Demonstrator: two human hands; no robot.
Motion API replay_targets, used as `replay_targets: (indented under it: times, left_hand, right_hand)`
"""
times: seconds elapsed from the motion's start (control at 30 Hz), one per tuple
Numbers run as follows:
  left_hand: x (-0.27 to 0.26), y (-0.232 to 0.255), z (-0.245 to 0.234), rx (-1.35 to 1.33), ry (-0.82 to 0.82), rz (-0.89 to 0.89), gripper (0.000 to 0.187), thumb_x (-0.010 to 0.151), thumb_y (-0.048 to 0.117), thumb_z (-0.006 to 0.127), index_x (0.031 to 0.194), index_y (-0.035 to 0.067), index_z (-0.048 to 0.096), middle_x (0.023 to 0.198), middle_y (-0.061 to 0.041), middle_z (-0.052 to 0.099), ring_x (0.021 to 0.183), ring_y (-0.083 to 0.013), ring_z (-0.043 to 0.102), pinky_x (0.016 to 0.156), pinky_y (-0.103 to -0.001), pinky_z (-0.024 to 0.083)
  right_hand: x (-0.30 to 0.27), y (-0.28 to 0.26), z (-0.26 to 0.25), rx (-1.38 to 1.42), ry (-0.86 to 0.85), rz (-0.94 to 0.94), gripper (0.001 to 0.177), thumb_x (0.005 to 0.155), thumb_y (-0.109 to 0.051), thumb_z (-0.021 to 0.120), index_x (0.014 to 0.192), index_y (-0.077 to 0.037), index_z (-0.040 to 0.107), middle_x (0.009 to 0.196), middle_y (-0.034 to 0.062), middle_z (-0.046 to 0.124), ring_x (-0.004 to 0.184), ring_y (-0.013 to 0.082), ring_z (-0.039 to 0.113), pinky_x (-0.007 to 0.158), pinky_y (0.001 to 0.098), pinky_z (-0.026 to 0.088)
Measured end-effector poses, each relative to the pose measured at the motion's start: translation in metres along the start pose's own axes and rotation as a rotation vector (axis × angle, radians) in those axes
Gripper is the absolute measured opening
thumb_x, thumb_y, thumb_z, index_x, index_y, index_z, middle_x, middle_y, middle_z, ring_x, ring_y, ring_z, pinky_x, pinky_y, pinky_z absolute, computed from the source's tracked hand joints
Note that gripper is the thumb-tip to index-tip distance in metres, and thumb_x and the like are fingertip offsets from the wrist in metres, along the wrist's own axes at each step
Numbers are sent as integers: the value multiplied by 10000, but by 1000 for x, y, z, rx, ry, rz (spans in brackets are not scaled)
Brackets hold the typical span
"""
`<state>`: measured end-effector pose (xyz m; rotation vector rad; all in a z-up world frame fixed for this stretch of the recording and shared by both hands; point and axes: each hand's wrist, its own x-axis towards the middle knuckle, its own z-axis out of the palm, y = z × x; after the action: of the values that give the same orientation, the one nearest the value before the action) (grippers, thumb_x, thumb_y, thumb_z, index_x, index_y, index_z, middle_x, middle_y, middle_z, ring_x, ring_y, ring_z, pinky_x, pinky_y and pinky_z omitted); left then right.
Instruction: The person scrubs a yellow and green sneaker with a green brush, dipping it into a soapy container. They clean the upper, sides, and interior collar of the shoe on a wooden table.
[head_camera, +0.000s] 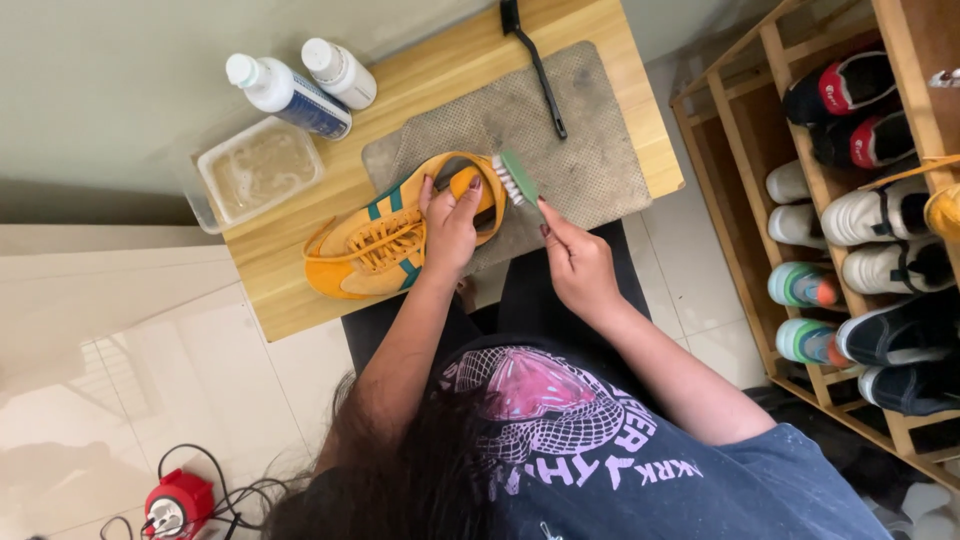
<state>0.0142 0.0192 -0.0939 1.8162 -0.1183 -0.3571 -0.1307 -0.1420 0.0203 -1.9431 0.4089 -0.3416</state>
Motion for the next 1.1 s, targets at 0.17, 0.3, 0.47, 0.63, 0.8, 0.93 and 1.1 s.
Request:
replay_targets:
  times: [0.17, 0.3, 0.47, 0.63, 0.8, 0.93, 1.1]
  left_hand:
    - [0, 0, 2, -5, -6, 7, 380, 1061, 378, 611, 1138, 33, 753, 1199, -195, 624, 1535, -382, -1, 1261, -501, -32]
    - [-3, -3, 1, -4, -12, 3, 396, 1061, 388, 608, 1124, 25, 752, 1164, -193, 620, 1534, -381, -9, 1260, -505, -32]
    - [3, -2, 1, -12, -13, 15, 413, 1062, 399, 605, 1111, 16, 752, 1128, -191, 616, 1534, -380, -17, 1260, -508, -33]
    - [-2, 0, -3, -14, -28, 8, 434, 1066, 419, 590, 1102, 16, 748, 1095, -191, 621, 1531, -388, -33, 1257, -515, -35]
    - [-3, 10, -3, -25, -53, 7, 432, 1077, 422, 568, 1127, 30, 744, 1127, -167, 628, 1527, -389, -39, 1252, -518, -47]
    - [2, 2, -1, -27, -51, 28, 438, 1080, 441, 563, 1126, 49, 752, 1130, -162, 641, 1528, -382, -39, 1254, -484, -73]
    - [-7, 6, -4, -30, -37, 5, 429, 1077, 422, 572, 1138, 36, 747, 1152, -164, 628, 1528, -373, -7, 1252, -515, -66]
  right_hand:
    - [14, 6, 1, -22, -20, -5, 395, 1004, -70, 558, 1377, -127, 672, 1177, 234, 718, 1111, 381, 675, 917, 490, 565]
    - [18, -3, 7, -35, -31, -54, 399, 999, -36, 549, 1373, -89, 676, 1139, 251, 733, 1063, 399, 703, 897, 483, 580]
    - [27, -14, 8, -54, -41, -85, 415, 1000, -29, 540, 1393, -91, 658, 1141, 261, 730, 1065, 406, 699, 882, 492, 584]
    - [24, 0, 13, -41, -40, -62, 403, 1014, -42, 545, 1392, -114, 664, 1177, 245, 718, 1090, 387, 690, 897, 477, 581]
    - [20, -8, 14, -61, -46, -55, 411, 1002, -48, 547, 1393, -113, 658, 1178, 244, 716, 1106, 385, 678, 914, 485, 569]
    - [21, 6, 13, -52, -57, -26, 430, 1001, -36, 522, 1409, -104, 642, 1178, 259, 709, 1108, 409, 670, 917, 518, 566]
    - [14, 1, 9, -72, -41, -57, 418, 1011, -48, 525, 1405, -115, 646, 1181, 233, 716, 1095, 386, 681, 897, 504, 574]
